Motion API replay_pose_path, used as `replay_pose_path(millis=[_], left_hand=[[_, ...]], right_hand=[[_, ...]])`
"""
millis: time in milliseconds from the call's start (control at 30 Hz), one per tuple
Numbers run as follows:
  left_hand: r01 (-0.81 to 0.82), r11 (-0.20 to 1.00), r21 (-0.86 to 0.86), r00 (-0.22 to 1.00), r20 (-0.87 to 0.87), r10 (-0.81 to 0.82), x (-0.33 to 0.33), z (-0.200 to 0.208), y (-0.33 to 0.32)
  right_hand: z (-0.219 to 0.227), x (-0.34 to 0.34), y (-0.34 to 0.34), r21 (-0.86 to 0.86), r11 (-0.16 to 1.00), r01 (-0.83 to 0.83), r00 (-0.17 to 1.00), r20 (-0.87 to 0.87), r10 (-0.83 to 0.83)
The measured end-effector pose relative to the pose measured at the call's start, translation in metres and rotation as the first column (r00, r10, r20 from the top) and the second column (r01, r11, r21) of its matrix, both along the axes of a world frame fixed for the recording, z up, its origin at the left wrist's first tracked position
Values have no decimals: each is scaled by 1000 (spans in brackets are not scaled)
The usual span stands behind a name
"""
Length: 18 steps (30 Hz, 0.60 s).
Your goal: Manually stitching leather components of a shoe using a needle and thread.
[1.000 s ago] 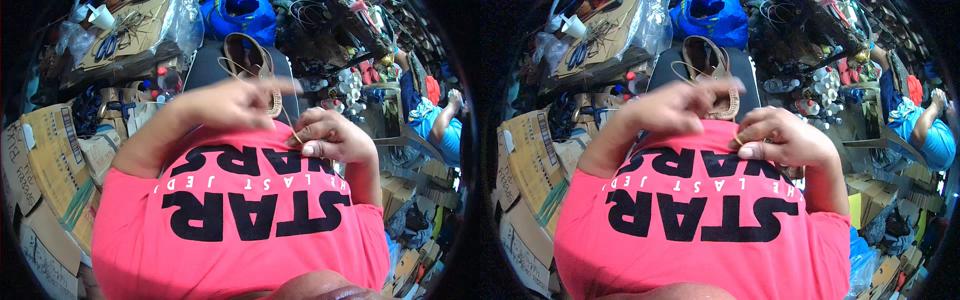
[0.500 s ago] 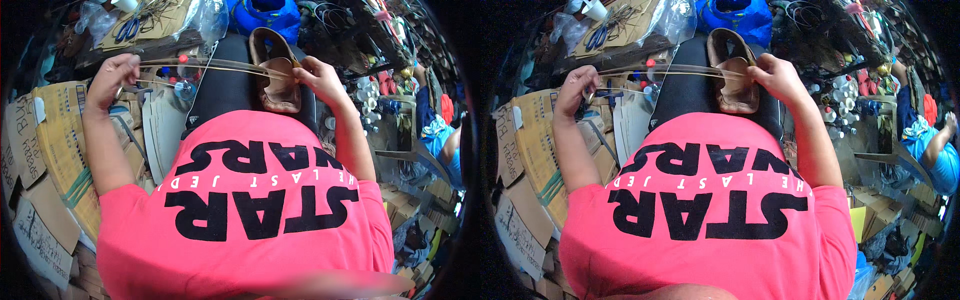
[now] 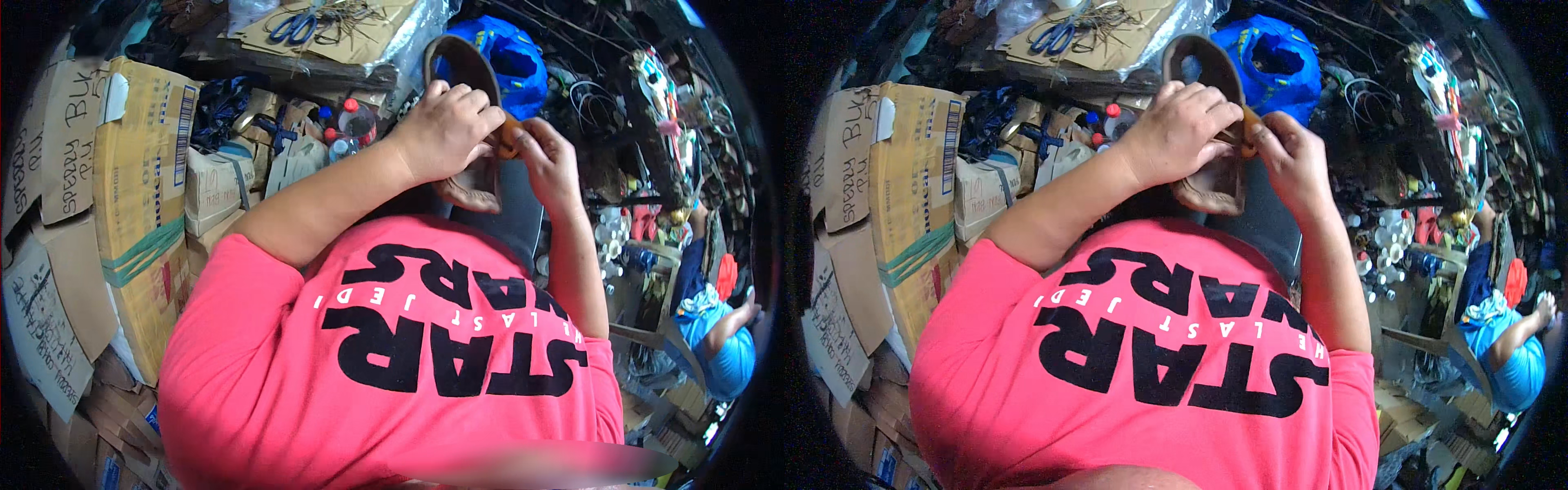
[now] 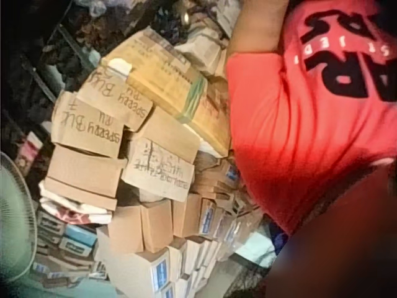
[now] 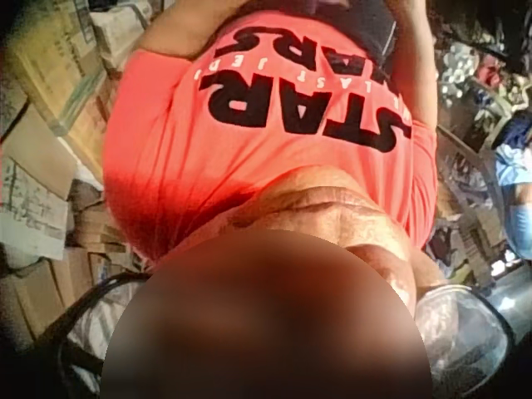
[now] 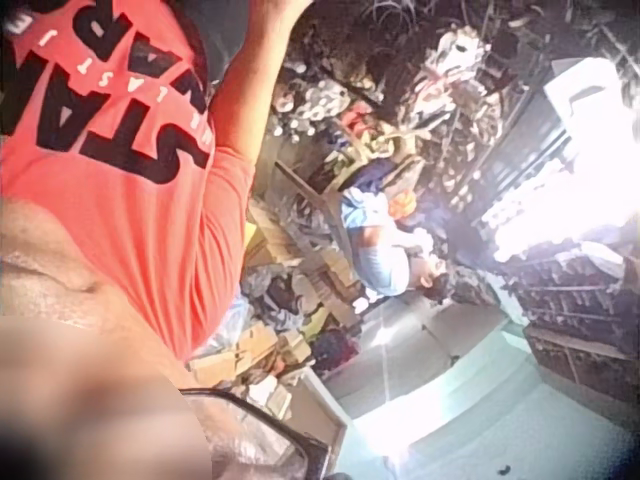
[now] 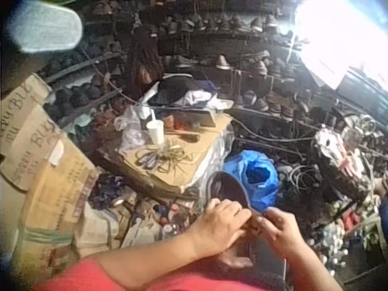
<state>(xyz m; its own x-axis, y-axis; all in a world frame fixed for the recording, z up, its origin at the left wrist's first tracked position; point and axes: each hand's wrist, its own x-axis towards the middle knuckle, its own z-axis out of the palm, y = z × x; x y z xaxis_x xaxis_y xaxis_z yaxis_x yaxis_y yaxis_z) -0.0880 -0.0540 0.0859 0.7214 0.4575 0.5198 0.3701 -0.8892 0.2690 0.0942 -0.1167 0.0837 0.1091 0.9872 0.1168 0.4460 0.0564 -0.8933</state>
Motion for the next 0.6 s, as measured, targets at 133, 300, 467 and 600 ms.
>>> replay_pose_path(millis=[133,300,467,600], left_hand=[[4,1000,-9,999,-55,-5,-12,-42,3],[-38,998,-45,984,173,46,-44,-15,23],[-711,698,-86,694,77,716,-151,-35,171],[-823,567,-28,554,-257,792,-182,-50,226]], right_hand=[[-35,5,17,-172,983,-59,995,-95,43],[-44,14,20,-252,964,-80,993,-99,57],[-26,20,14,-291,952,-91,996,-14,91],[-17,28,6,-212,977,-32,980,185,73]])
